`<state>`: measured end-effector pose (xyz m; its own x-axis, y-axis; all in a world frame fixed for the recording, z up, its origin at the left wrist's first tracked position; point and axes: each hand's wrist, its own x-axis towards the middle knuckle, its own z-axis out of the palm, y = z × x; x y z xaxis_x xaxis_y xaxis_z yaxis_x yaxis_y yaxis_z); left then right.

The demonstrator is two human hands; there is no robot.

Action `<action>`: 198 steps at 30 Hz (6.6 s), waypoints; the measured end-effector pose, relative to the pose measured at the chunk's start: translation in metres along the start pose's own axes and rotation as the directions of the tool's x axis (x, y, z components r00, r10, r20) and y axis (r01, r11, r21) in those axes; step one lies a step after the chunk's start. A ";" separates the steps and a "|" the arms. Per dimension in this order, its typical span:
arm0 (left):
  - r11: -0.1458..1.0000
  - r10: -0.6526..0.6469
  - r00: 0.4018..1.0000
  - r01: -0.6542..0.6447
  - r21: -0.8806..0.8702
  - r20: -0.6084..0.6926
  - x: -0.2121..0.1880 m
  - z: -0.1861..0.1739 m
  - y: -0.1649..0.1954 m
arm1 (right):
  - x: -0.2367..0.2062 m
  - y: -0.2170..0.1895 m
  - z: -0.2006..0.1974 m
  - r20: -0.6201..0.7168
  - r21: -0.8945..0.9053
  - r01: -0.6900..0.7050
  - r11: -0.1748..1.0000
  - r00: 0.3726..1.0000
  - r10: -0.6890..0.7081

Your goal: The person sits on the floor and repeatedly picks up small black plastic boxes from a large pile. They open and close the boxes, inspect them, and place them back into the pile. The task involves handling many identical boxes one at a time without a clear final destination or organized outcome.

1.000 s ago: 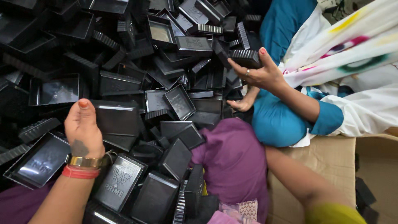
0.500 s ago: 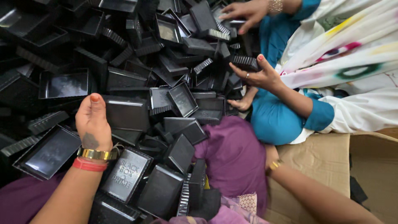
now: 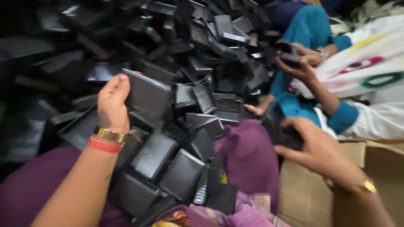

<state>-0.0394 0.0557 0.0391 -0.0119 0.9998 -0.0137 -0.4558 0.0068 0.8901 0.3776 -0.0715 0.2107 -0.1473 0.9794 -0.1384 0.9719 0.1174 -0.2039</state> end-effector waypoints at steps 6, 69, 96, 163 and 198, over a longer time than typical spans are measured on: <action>0.959 -0.220 0.718 0.033 0.283 0.660 -0.028 -0.019 0.037 | 0.080 -0.088 0.060 -0.013 0.391 0.127 0.912 0.991 -0.132; 0.977 -0.189 0.978 0.196 -0.085 0.086 -0.008 0.036 -0.010 | 0.166 -0.123 0.172 -0.265 0.823 0.379 0.423 0.915 -0.305; -0.072 0.380 0.903 -0.188 0.979 0.202 0.044 -0.021 0.033 | 0.233 -0.074 0.248 -0.137 0.556 -0.117 0.823 0.964 0.229; 0.992 -0.122 0.966 0.128 -0.011 0.229 0.028 -0.013 -0.021 | 0.198 -0.133 0.193 -0.358 0.820 0.482 0.307 0.852 -0.382; -0.119 0.381 0.913 0.206 0.971 -0.147 0.046 -0.122 0.010 | 0.217 0.048 0.213 -0.271 0.174 -0.302 0.937 0.900 0.340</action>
<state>-0.1527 0.1000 -0.0080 -0.3155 0.9127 0.2598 0.9162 0.2216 0.3338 0.3535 0.1119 -0.0353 0.2477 0.9664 0.0685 0.9235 -0.2141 -0.3184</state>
